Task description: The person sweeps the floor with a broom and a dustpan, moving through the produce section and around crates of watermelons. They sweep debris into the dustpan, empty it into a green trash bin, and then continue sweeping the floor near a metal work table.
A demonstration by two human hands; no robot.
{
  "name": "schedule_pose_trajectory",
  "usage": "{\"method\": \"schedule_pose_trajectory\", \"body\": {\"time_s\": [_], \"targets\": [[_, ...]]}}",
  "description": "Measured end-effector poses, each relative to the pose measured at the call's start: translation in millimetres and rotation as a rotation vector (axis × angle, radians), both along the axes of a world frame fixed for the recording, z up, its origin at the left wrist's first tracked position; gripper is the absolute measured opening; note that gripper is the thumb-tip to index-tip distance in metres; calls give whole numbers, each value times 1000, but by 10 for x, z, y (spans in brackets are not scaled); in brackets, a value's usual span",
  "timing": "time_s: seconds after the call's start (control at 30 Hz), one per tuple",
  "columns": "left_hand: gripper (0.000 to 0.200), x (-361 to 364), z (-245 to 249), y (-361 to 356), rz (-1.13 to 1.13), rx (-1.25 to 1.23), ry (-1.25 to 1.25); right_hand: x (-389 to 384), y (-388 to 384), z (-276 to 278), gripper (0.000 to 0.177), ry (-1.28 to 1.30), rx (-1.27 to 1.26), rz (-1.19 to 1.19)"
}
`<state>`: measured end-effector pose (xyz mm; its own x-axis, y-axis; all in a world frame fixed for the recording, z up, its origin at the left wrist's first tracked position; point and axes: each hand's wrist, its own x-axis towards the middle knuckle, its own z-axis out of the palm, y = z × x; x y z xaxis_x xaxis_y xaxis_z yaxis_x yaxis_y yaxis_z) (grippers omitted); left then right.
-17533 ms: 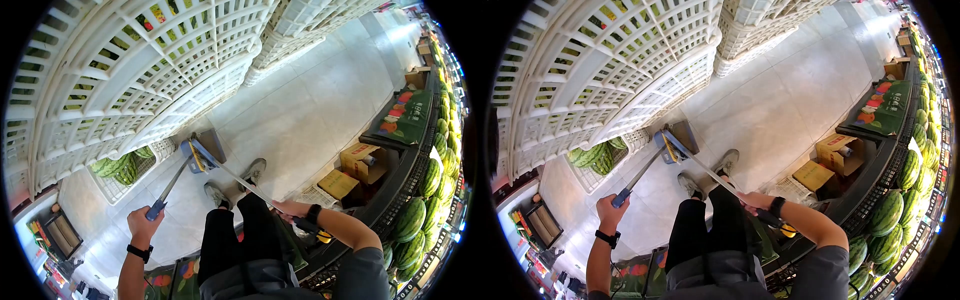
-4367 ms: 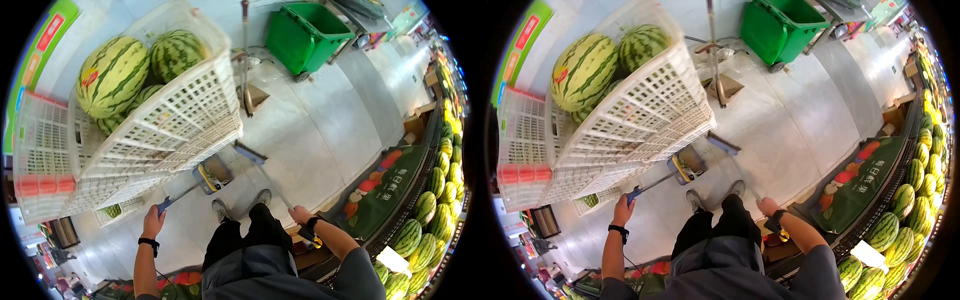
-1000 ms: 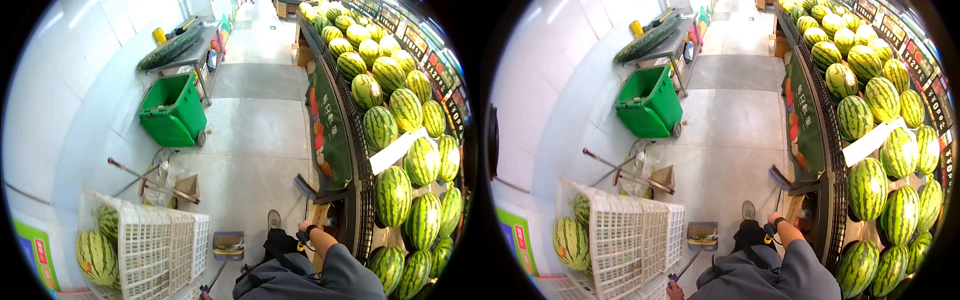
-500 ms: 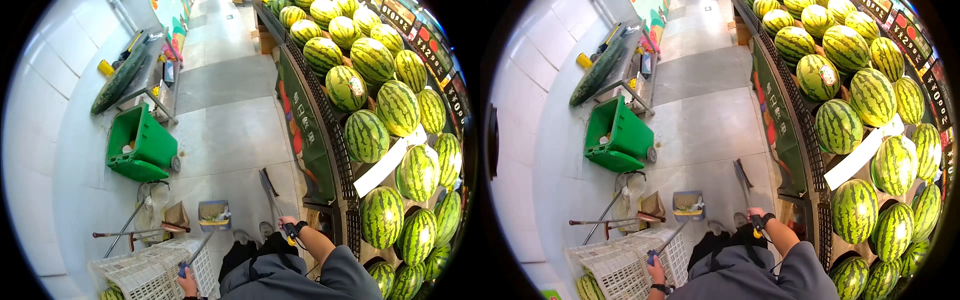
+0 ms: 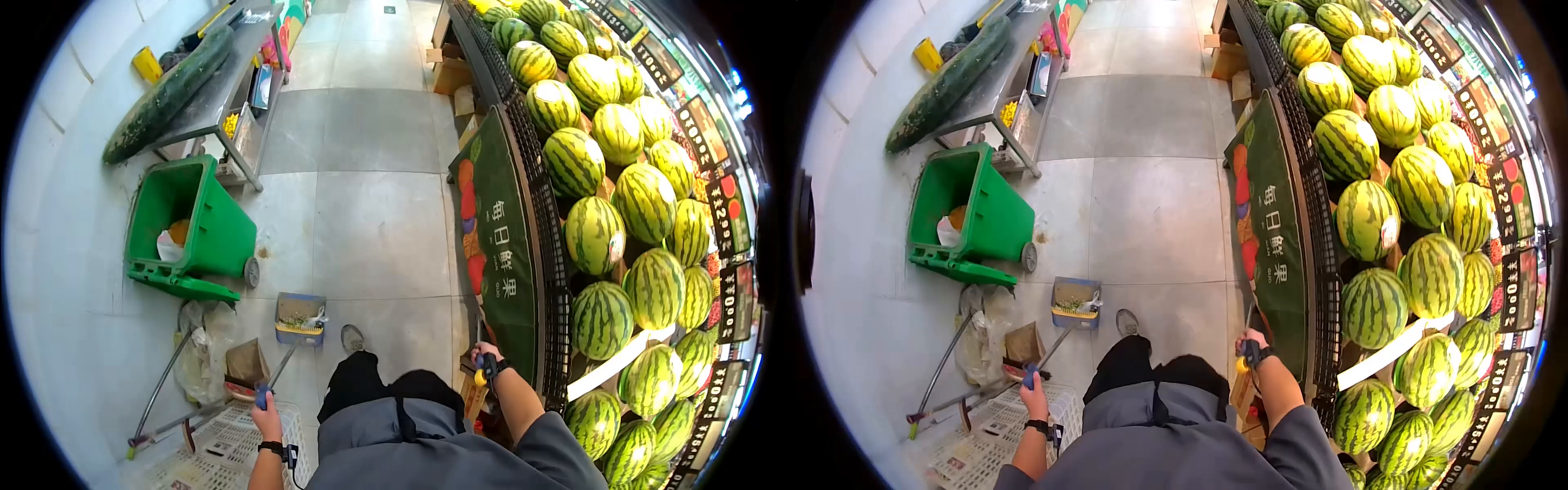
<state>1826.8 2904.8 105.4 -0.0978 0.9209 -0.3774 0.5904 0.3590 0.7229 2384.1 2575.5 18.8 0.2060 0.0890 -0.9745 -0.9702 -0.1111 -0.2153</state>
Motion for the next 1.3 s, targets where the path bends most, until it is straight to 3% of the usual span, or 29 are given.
{"method": "schedule_pose_trajectory", "body": {"time_s": [0.03, 0.1, 0.17, 0.23, 0.43, 0.5, 0.57, 0.63, 0.7, 0.73, 0.77, 0.83, 0.93, 1.0, 1.13, 1.3], "targets": [[40, 103, -39, 213, -22, 20, 0, 179, 195, 16, 21, -58, -132, -37], [39, 274, -77, 532, -73, 55, 13, 636, 399, 39, 20, 179, 89, -166], [38, 545, 108, 867, -118, 12, 4, 1004, 658, 50, 20, 145, 113, -269], [37, 863, 281, 1135, -147, -17, -16, 1381, 892, 56, 21, 135, 114, -249], [34, 1387, 64, 1723, -111, -73, 63, 2173, 1614, -172, 20, 142, 42, -271], [35, 1570, -52, 1873, -83, -112, 117, 2326, 1730, -314, 20, 141, -9, -172], [36, 1741, 15, 2035, -91, -140, 179, 2433, 1629, -630, 19, 265, -21, -304], [37, 2140, 37, 2243, -104, -129, 213, 2422, 1635, -802, 19, 314, 64, -235], [37, 2483, 73, 2459, -149, -105, 224, 2426, 1692, -1002, 18, 352, 125, -6], [37, 2652, 146, 2581, -175, -118, 269, 2387, 1601, -1360, 17, 128, 97, 454], [36, 2768, 183, 2644, -199, -129, 311, 2288, 1950, -1141, 17, 142, -19, 284], [36, 2831, 69, 2761, -188, -118, 261, 2168, 2429, -984, 19, 256, -131, 312], [36, 3004, 23, 2956, -163, -112, 259, 2081, 2851, -758, 21, 207, -36, 487], [36, 3094, 47, 3042, -133, -82, 239, 2090, 3301, -221, 25, 200, -20, 534], [37, 3134, 108, 3195, -158, -50, 260, 2150, 3464, -29, 25, 242, 100, 594], [38, 3079, 107, 3239, -159, -50, 318, 2552, 3384, 596, 17, 241, 14, 570]]}}
